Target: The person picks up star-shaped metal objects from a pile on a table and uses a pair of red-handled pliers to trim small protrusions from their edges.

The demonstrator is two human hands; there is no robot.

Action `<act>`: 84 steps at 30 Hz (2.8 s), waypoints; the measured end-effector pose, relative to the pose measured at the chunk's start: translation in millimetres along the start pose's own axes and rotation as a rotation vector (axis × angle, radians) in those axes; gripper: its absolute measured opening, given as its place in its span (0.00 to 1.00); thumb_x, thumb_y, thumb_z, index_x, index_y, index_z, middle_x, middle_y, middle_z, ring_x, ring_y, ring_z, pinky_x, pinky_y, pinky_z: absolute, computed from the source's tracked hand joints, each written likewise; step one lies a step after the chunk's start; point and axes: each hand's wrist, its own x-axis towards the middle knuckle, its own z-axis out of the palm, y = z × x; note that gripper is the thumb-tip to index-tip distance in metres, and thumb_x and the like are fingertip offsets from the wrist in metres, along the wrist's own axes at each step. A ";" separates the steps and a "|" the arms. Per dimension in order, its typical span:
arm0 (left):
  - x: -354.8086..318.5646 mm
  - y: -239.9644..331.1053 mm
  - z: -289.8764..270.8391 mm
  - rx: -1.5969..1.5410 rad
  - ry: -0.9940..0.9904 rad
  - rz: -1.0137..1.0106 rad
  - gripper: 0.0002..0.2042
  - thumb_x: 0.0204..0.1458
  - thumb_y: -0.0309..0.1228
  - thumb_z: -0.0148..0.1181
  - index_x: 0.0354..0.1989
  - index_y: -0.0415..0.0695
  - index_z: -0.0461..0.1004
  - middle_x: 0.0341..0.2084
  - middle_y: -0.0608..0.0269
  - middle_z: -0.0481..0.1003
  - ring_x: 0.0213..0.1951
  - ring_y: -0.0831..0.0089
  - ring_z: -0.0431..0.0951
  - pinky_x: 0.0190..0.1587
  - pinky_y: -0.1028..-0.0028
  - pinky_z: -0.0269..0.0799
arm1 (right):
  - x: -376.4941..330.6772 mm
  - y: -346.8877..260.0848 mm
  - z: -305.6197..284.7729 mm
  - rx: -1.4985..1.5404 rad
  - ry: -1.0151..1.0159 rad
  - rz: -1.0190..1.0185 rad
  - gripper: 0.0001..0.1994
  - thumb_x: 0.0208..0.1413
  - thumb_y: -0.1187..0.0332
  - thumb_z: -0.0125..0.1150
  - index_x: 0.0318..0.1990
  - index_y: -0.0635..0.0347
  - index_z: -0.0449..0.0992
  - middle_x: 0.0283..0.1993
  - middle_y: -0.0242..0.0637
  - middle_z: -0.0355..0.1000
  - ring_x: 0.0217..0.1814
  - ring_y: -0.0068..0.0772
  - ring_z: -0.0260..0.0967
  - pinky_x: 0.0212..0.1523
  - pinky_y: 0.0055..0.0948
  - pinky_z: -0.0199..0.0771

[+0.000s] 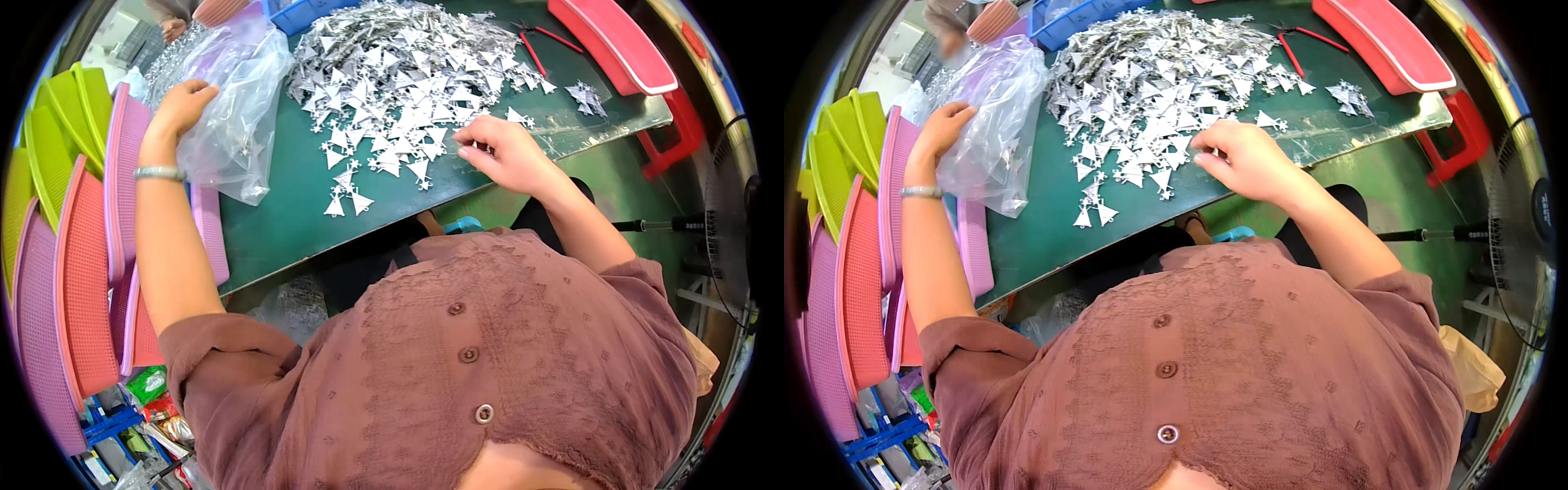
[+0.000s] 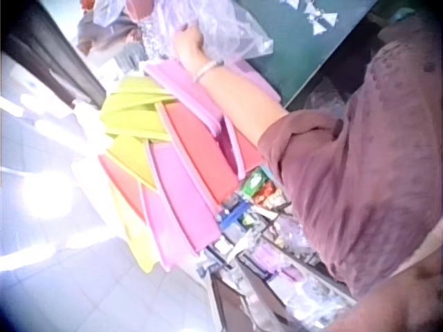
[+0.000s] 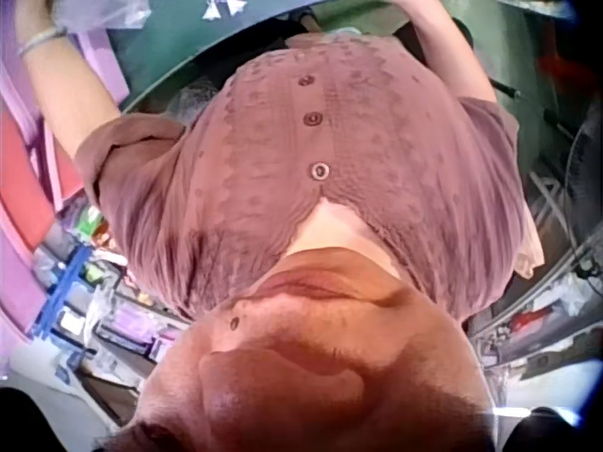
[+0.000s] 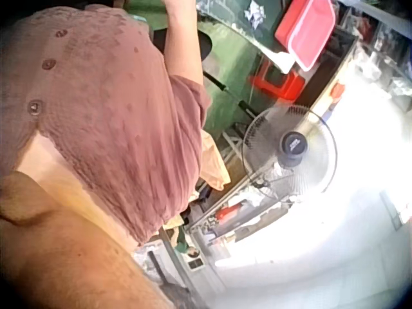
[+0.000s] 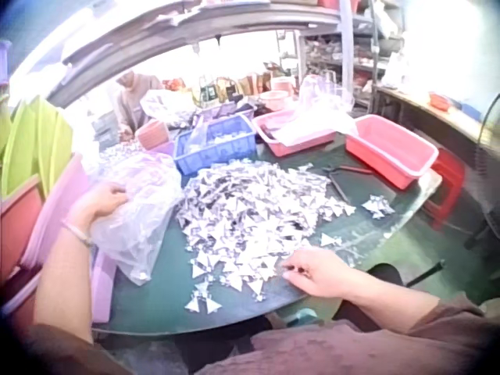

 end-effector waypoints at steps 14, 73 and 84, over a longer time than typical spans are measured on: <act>-93.3 62.3 57.8 -0.013 0.812 0.498 0.10 0.45 0.25 0.54 0.37 0.39 0.73 0.38 0.53 0.72 0.42 0.63 0.71 0.46 0.71 0.64 | 59.5 4.9 46.0 -0.434 -0.132 -0.288 0.09 0.44 0.71 0.53 0.35 0.55 0.74 0.32 0.40 0.63 0.40 0.40 0.61 0.39 0.33 0.63; -147.4 125.9 169.7 -1.586 -0.260 -0.160 0.09 0.53 0.29 0.47 0.39 0.38 0.69 0.29 0.60 0.72 0.27 0.77 0.70 0.30 0.81 0.65 | -73.6 103.2 -111.1 -0.150 0.638 0.801 0.06 0.43 0.71 0.58 0.29 0.64 0.74 0.21 0.35 0.71 0.23 0.23 0.68 0.27 0.23 0.67; -151.5 119.4 169.7 -1.566 -0.228 -0.205 0.10 0.53 0.30 0.47 0.39 0.38 0.69 0.29 0.61 0.72 0.27 0.77 0.70 0.29 0.81 0.65 | -58.1 93.8 -83.7 -0.234 0.446 0.312 0.07 0.41 0.71 0.57 0.31 0.61 0.74 0.28 0.40 0.70 0.31 0.38 0.69 0.33 0.29 0.69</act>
